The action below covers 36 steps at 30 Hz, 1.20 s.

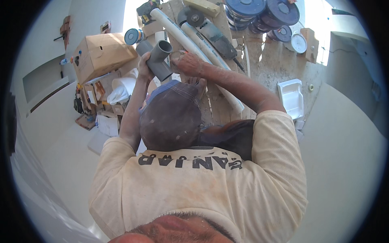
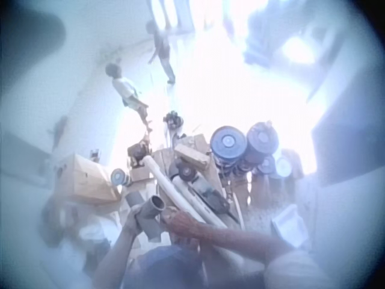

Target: The person applies solvent to a PVC T-joint and a pipe section using an applicator, joins the two pieces together, and subsequently uses an angle grinder to cut a length of pipe.

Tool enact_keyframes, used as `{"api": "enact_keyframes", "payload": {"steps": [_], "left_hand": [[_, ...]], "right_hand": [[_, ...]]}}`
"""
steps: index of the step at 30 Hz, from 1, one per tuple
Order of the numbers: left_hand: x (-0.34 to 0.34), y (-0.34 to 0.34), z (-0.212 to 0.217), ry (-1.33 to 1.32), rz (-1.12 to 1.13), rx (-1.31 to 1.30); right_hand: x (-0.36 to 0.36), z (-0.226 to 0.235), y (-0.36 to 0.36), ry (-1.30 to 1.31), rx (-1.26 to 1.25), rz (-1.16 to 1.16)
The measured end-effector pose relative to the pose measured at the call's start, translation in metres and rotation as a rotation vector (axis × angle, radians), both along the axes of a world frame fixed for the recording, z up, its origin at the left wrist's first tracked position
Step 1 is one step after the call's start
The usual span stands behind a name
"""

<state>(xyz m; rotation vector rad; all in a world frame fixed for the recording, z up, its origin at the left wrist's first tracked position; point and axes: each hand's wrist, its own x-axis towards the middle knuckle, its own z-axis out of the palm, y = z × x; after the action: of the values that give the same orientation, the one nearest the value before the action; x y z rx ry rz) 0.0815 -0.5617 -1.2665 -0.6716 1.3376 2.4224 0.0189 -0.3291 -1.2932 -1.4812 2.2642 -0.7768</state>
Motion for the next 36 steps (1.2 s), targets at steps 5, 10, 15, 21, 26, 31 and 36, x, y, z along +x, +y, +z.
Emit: {"api": "enact_keyframes", "payload": {"steps": [5,10,15,21,26,31,36], "left_hand": [[0.009,-0.004,-0.012,-0.017,0.050,-0.031],[0.014,-0.015,-0.016,0.039,-0.003,0.033],[0.008,-0.019,-0.026,0.094,0.006,0.198],[-0.028,0.035,0.034,0.240,-0.135,0.256],[-0.046,0.060,0.035,0.230,-0.199,0.221],[-0.049,0.072,0.017,0.193,-0.155,0.405],[-0.061,0.080,0.014,0.217,-0.169,0.424]], "right_hand": [[-0.008,0.019,0.008,0.010,-0.005,-0.013],[0.010,0.023,0.004,-0.023,0.133,-0.127],[0.018,0.022,0.021,0.000,0.000,-0.120],[0.015,0.057,0.055,-0.101,0.047,-0.113],[0.025,0.057,0.073,-0.181,0.020,-0.174],[0.037,0.049,0.080,-0.260,0.060,-0.170],[0.045,0.053,0.098,-0.277,0.020,-0.211]]}}
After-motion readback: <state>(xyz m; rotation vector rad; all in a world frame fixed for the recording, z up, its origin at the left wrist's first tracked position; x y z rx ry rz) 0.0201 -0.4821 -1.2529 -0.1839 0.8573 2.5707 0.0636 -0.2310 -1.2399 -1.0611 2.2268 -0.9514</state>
